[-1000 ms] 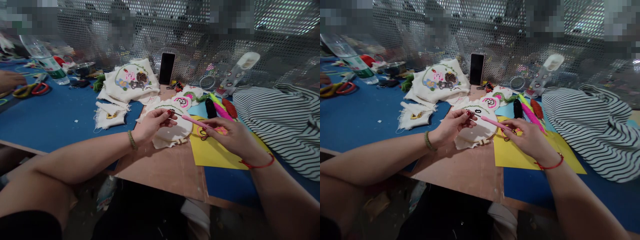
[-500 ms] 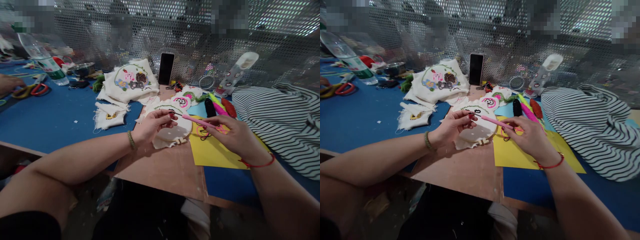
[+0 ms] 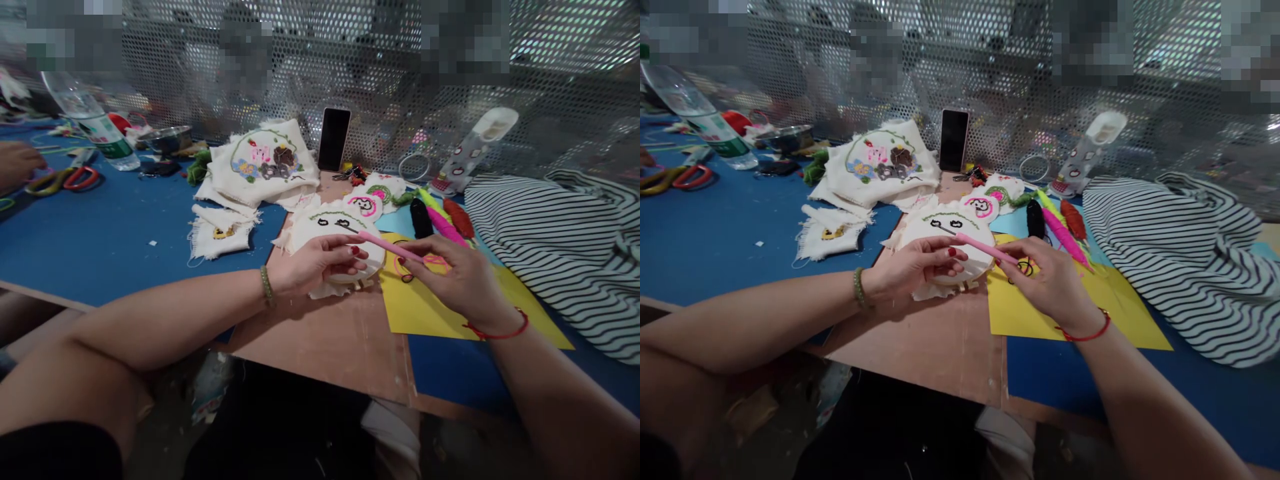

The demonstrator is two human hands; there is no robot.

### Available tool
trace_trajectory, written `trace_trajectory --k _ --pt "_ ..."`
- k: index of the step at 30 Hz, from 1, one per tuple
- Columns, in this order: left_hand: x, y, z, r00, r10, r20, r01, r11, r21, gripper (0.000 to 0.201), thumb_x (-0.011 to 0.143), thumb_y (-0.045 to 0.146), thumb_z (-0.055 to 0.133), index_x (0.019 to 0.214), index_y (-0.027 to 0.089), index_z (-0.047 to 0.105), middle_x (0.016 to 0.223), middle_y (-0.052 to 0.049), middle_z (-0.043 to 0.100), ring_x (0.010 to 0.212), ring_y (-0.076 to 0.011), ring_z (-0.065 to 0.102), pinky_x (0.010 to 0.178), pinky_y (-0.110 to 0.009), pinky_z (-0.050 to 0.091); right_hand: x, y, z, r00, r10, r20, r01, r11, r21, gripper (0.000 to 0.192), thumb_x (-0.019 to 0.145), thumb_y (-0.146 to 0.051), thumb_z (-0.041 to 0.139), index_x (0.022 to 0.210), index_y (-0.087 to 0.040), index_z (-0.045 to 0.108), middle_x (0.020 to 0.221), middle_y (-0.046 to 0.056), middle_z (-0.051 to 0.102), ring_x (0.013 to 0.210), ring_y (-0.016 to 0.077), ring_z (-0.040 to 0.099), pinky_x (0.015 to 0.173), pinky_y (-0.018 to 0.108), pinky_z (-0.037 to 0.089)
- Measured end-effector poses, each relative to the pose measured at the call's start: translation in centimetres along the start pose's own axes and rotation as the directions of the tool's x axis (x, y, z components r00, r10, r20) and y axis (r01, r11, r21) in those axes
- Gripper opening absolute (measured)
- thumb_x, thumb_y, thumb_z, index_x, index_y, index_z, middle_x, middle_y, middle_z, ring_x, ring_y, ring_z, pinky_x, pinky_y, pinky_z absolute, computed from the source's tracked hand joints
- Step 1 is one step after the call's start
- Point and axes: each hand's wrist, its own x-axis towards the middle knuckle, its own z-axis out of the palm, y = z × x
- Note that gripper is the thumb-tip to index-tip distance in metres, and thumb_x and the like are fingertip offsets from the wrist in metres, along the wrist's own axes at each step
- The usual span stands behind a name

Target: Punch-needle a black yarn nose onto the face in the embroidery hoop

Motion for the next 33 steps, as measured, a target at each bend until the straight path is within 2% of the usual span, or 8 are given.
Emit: trace_trajectory --k 3,7,10,15,19,22,28,33 --pt "-0.2 -0.3 -0.1 0.998 -0.017 0.062 0.016 1.000 0.005 0.015 0.091 0.004 0.063 0.098 0.013 0.073 0.091 -0.006 0.076 0.072 -0.0108 0.071 0.073 -0.024 0.057 -0.1 -0.1 0.8 1.000 -0.007 0.025 0.006 0.998 0.070 0.018 0.090 -0.036 0.063 0.099 -0.025 0.074 0.093 0.007 0.077 0.083 0.0244 0.071 0.073 0.038 0.058" --pt "-0.3 -0.5 0.0 1.000 0.011 0.017 -0.011 1.000 0.017 0.011 0.093 0.007 0.063 0.097 0.012 0.072 0.083 -0.005 0.074 0.067 -0.0096 0.069 0.073 -0.024 0.057 -0.5 0.0 1.9 0.998 -0.031 0.050 0.026 0.995 0.101 0.021 0.091 -0.035 0.063 0.101 -0.022 0.075 0.091 0.007 0.077 0.078 0.0214 0.071 0.060 0.031 0.055" --pt "-0.3 -0.5 0.2 1.000 0.014 -0.015 -0.013 0.999 0.032 0.012 0.094 0.007 0.061 0.097 0.012 0.072 0.077 -0.004 0.073 0.066 -0.0098 0.069 0.072 -0.024 0.056 -0.5 0.2 2.3 0.999 -0.043 0.033 0.039 0.992 0.121 0.026 0.091 -0.043 0.064 0.101 -0.022 0.076 0.093 0.008 0.078 0.078 0.0210 0.072 0.059 0.029 0.055" --pt "-0.2 -0.2 0.5 0.993 0.087 -0.078 -0.083 0.995 0.061 0.012 0.096 0.009 0.058 0.093 0.012 0.069 0.075 -0.004 0.073 0.067 -0.0098 0.069 0.072 -0.022 0.055 0.1 1.4 1.6 0.990 0.031 0.138 -0.058 0.979 0.194 0.055 0.096 -0.067 0.048 0.106 -0.022 0.078 0.090 0.010 0.078 0.081 0.0231 0.073 0.067 0.032 0.058" --pt "0.1 -0.1 0.3 0.984 0.146 -0.099 -0.145 0.989 0.019 0.016 0.099 0.009 0.054 0.091 0.012 0.068 0.076 -0.003 0.073 0.066 -0.0089 0.069 0.074 -0.022 0.055 0.8 2.4 0.8 0.974 0.113 0.198 -0.162 0.954 0.251 0.067 0.091 -0.078 0.043 0.092 -0.021 0.079 0.089 0.012 0.078 0.081 0.0239 0.073 0.067 0.033 0.059" --pt "0.3 -0.1 0.0 0.983 0.149 -0.106 -0.150 0.989 0.005 0.017 0.100 0.010 0.054 0.091 0.012 0.068 0.075 -0.003 0.072 0.066 -0.0094 0.069 0.076 -0.023 0.056 1.1 2.6 0.5 0.960 0.099 0.262 -0.165 0.955 0.246 0.061 0.086 -0.076 0.055 0.092 -0.020 0.079 0.088 0.011 0.077 0.072 0.0212 0.070 0.062 0.033 0.058" --pt "0.3 -0.2 0.0 0.986 0.141 -0.086 -0.143 0.990 -0.007 0.018 0.100 0.009 0.053 0.090 0.011 0.068 0.077 -0.004 0.073 0.067 -0.0094 0.070 0.072 -0.021 0.056 1.0 1.7 0.4 0.962 0.041 0.271 -0.085 0.985 0.152 0.025 0.086 -0.047 0.068 0.090 -0.024 0.079 0.087 0.008 0.077 0.079 0.0235 0.071 0.065 0.035 0.056" --pt "0.4 -0.2 -0.1 0.991 0.114 -0.074 -0.114 0.994 0.003 0.019 0.100 0.009 0.053 0.088 0.011 0.068 0.076 -0.004 0.074 0.066 -0.0091 0.070 0.072 -0.021 0.055 0.9 1.6 0.4 0.970 0.033 0.239 -0.066 0.989 0.132 0.025 0.086 -0.045 0.065 0.080 -0.023 0.076 0.074 0.006 0.071 0.073 0.0216 0.067 0.065 0.034 0.052"
